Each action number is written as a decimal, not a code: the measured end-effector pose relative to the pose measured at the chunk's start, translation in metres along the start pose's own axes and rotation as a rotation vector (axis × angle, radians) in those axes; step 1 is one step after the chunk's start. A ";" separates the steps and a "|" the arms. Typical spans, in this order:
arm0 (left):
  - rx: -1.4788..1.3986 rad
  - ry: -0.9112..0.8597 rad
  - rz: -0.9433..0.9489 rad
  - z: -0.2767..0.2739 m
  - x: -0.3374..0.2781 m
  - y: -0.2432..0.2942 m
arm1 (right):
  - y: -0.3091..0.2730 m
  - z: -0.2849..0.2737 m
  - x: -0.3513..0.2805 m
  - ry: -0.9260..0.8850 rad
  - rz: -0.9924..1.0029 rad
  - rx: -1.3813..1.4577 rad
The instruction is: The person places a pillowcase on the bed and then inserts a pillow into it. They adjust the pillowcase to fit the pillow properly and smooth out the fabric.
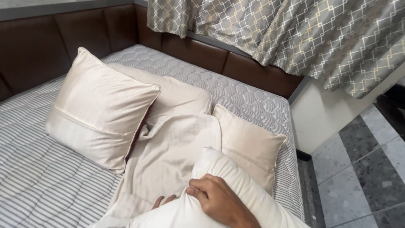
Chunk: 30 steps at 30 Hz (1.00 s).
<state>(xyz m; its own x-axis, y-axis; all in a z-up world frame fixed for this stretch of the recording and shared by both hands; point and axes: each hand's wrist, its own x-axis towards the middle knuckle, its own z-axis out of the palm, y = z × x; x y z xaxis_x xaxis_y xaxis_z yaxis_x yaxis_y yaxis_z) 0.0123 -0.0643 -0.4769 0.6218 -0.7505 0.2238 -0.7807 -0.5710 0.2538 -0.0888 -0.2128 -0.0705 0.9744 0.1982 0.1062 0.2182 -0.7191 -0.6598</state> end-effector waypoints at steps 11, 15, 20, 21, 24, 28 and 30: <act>-0.472 -0.284 -0.509 -0.201 0.013 0.035 | -0.014 0.007 0.002 -0.048 -0.052 -0.060; -0.530 -0.075 -0.489 -0.176 0.025 0.010 | -0.030 0.009 -0.001 -0.188 0.084 -0.073; -0.595 0.165 -0.484 -0.207 0.037 -0.004 | -0.053 0.038 -0.008 -0.414 0.085 -0.075; -0.596 0.217 -0.484 -0.211 0.038 -0.009 | -0.064 0.044 -0.008 -0.472 0.052 -0.086; -0.687 0.288 -0.558 -0.235 0.040 -0.013 | -0.066 0.065 -0.004 -0.541 0.064 -0.106; -0.694 0.251 -0.577 -0.263 0.047 -0.018 | -0.063 0.081 0.000 -0.522 0.079 -0.139; -0.713 0.353 -0.490 -0.251 0.051 -0.030 | -0.068 0.085 -0.003 -0.477 0.125 -0.189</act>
<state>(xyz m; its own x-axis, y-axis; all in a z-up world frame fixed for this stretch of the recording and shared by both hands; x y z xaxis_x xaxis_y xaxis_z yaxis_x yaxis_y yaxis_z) 0.0836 -0.0020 -0.2369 0.9459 -0.2684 0.1823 -0.2761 -0.3707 0.8868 -0.1116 -0.1081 -0.0888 0.8700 0.3527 -0.3446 0.1505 -0.8554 -0.4956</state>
